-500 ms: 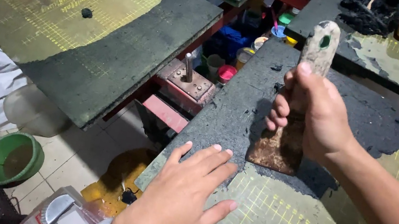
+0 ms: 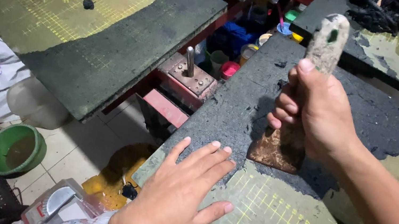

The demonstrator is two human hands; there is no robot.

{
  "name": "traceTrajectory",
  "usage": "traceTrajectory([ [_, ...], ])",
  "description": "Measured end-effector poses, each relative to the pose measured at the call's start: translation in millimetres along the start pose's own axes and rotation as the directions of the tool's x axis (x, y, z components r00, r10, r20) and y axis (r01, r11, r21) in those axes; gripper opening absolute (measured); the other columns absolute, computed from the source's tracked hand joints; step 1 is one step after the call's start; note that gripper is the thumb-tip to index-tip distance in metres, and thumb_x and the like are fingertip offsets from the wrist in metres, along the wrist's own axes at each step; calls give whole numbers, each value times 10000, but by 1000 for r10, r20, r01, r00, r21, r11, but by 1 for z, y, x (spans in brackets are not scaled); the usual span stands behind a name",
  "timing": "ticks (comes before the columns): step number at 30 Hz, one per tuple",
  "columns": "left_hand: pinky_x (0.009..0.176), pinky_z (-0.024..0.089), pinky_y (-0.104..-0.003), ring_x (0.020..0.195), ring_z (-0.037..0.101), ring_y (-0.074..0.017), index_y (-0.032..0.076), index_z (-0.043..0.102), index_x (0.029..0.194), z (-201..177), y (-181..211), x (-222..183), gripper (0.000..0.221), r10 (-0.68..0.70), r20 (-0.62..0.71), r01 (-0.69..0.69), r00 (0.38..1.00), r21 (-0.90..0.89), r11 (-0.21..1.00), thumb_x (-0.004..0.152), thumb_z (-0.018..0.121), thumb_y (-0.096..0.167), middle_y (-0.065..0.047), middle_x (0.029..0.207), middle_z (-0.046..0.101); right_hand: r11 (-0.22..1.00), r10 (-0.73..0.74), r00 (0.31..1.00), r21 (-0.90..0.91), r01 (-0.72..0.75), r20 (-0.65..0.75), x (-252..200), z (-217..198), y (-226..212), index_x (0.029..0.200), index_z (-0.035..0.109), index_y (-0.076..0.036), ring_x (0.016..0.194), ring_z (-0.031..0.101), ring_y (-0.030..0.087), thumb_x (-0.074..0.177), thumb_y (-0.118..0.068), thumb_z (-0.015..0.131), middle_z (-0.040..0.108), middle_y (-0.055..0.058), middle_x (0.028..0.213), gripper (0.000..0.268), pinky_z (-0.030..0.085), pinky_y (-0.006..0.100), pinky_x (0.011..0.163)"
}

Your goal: Scraping dried ink or adhesive residue off screen printing platens using a metal scraper.

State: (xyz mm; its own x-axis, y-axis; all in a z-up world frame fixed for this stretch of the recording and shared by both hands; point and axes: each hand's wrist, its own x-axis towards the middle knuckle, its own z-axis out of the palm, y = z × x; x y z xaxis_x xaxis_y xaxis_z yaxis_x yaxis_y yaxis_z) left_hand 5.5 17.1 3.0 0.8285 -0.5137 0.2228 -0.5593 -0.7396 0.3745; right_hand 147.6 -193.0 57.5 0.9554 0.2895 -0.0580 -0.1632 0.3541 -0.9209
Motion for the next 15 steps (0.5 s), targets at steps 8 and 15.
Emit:
traceTrajectory([
  [8,1176,180,-577,1460,411,-307,79,562,1422,-4,2,1,584,8,-14,-8,1000,9,1000,1014,491,491,-125,1531,532,997,71,995,12,-72,74,-3,5,4,674,379,-162,447,279,127,1053,-367,540,269,-14,542,460,372,316,455],
  [15,1188,154,-560,1477,390,-300,68,548,1434,-8,1,4,586,16,-12,-16,1000,-7,1000,1035,467,489,-131,1551,511,995,73,992,59,-80,106,-16,8,-14,809,471,-119,467,314,140,1032,-385,549,349,9,565,356,394,318,473],
])
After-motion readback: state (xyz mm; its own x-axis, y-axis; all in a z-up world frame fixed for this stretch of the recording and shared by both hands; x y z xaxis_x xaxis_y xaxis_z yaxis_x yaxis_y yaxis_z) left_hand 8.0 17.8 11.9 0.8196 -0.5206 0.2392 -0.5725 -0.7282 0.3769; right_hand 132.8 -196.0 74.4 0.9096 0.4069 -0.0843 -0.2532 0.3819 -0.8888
